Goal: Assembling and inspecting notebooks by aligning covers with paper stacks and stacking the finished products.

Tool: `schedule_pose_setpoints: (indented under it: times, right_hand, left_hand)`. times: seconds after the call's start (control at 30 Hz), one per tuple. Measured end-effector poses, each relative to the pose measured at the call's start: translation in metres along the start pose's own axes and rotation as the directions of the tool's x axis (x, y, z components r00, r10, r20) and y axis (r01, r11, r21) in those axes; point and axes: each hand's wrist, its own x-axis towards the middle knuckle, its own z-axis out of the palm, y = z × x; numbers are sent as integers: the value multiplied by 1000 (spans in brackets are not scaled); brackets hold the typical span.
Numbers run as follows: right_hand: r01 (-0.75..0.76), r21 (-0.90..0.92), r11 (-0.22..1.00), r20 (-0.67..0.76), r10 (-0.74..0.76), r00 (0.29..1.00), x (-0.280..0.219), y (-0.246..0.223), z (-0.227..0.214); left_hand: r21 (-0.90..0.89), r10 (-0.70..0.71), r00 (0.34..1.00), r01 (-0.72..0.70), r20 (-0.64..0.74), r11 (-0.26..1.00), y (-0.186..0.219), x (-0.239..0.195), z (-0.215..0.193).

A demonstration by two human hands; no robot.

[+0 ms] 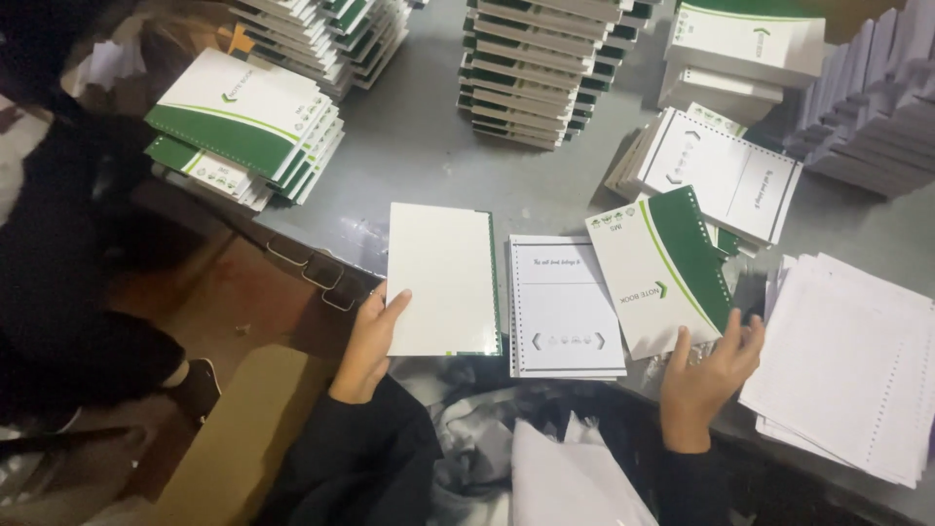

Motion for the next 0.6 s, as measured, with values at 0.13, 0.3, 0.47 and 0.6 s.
schedule_pose_setpoints:
  times: [0.13,0.3,0.47,0.6]
  right_hand:
    - [0,17,1000,2,0,1000,-9,13,-4]
    - [-595,57,802,324,549,770,-11,6,-3]
    - [-701,440,561,232,684,692,-21,2,15]
    - [-561,637,528,114,656,746,0,-41,-6]
  left_hand:
    - [5,17,1000,-17,-3,1000,6,-7,0]
    - [44,18,1000,-18,-14,999,3,0,-6]
    - [55,-19,1000,19,0,998,9,-4,0]
    - [31,-12,1000,11,17,999,0,6,-9]
